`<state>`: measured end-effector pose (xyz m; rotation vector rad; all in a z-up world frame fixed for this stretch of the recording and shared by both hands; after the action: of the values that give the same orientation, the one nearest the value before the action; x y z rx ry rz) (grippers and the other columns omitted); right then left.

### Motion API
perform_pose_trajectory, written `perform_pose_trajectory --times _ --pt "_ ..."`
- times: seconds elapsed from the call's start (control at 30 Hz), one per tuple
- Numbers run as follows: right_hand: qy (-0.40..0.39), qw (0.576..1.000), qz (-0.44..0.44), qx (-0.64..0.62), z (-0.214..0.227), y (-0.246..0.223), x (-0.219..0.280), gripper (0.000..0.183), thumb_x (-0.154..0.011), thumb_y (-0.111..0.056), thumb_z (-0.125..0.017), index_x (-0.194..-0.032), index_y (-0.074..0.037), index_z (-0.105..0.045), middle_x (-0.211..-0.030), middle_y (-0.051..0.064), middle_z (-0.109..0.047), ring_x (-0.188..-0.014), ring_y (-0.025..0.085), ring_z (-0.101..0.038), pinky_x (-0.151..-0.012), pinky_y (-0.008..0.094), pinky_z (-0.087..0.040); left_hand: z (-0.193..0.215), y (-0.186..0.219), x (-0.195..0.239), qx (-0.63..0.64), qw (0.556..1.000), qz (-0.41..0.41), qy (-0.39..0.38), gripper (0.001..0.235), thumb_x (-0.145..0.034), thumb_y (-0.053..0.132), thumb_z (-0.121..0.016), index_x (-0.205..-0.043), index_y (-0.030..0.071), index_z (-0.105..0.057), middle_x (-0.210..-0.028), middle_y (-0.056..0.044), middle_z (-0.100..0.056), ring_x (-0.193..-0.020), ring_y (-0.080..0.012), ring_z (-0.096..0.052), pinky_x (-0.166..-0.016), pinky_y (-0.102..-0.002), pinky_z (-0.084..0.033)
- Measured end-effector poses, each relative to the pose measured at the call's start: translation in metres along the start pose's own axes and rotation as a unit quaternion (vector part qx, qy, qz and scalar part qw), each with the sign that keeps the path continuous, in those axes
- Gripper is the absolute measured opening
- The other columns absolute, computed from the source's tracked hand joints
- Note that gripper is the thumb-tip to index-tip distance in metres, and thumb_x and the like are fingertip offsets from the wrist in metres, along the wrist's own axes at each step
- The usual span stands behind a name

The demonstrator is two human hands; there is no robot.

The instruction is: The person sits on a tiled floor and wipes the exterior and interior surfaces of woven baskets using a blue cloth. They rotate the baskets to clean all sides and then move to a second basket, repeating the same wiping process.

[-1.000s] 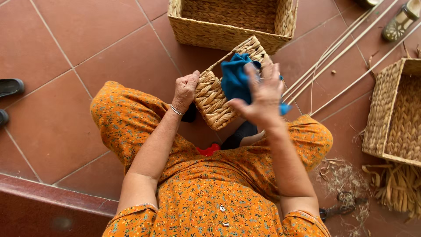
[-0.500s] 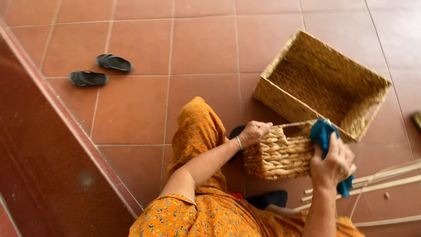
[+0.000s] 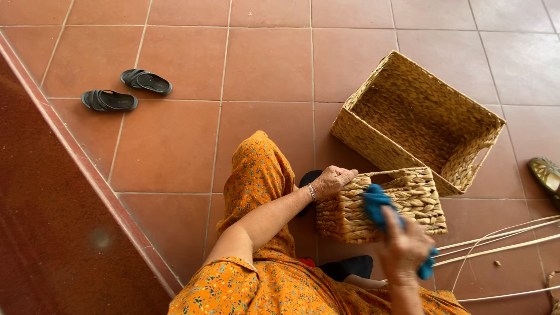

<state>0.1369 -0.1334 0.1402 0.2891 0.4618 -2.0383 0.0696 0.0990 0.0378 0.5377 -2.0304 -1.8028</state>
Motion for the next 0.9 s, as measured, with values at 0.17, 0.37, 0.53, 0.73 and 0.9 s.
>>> perform_pose_trajectory --times 0.17,0.37,0.53,0.73,0.9 --pt "0.112 0.968 -0.093 0.203 0.024 0.111 -0.006 0.032 -0.106 -0.042 -0.073 -0.131 -0.023 -0.066 -0.112 0.007 -0.063 -0.109 0.028 -0.059 -0.093 0.048 -0.042 -0.002 -0.009 -0.003 -0.034 0.999 -0.012 0.005 0.05 -0.106 0.033 -0.057 -0.068 0.002 -0.062 -0.06 0.005 -0.052 -0.062 -0.0069 -0.047 -0.064 -0.029 -0.05" --pt "0.128 0.991 -0.018 0.043 0.024 -0.023 -0.001 0.039 -0.103 -0.025 -0.07 -0.141 -0.021 -0.068 -0.12 0.0 -0.07 -0.109 0.023 -0.061 -0.093 0.043 -0.039 0.001 -0.02 -0.009 0.001 0.996 -0.08 0.027 0.053 -0.111 0.028 -0.059 -0.064 0.005 -0.057 -0.062 0.007 -0.048 -0.061 -0.005 -0.044 -0.081 -0.025 -0.056" --pt "0.076 0.986 0.129 0.079 0.026 -0.147 0.023 0.046 -0.082 -0.02 -0.068 -0.127 -0.028 -0.069 -0.131 0.0 -0.064 -0.117 0.02 -0.059 -0.103 0.05 -0.034 0.002 -0.03 -0.008 0.152 0.988 -0.014 0.001 0.039 -0.106 0.026 -0.065 -0.074 0.003 -0.069 -0.081 0.01 -0.061 -0.075 -0.001 -0.049 -0.072 -0.022 -0.05" --pt "0.09 0.996 0.005 0.008 0.045 -0.034 0.003 0.048 -0.083 -0.015 -0.074 -0.13 -0.023 -0.074 -0.123 0.007 -0.065 -0.116 0.03 -0.057 -0.106 0.051 -0.034 -0.006 -0.016 0.002 0.12 0.99 0.062 -0.039 0.031 -0.102 0.03 -0.062 -0.096 0.003 -0.077 -0.081 0.006 -0.068 -0.072 -0.0021 -0.059 -0.064 -0.021 -0.053" --pt "0.127 0.977 -0.165 0.04 0.055 0.073 -0.023 0.045 -0.094 -0.016 -0.078 -0.138 -0.018 -0.071 -0.133 0.008 -0.065 -0.124 0.034 -0.054 -0.108 0.055 -0.033 -0.007 0.002 0.009 0.095 0.992 0.067 -0.039 0.038 -0.107 0.031 -0.058 -0.089 0.001 -0.074 -0.078 0.004 -0.068 -0.067 -0.0043 -0.056 -0.061 -0.022 -0.05"
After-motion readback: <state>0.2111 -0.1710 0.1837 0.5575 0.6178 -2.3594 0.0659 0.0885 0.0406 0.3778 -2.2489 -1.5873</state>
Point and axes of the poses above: each hand's wrist, its own x-axis away from the middle knuckle, its own z-axis out of the back of the hand, y = z × x, the point moved 8 cm from there along -x, towards the middle knuckle
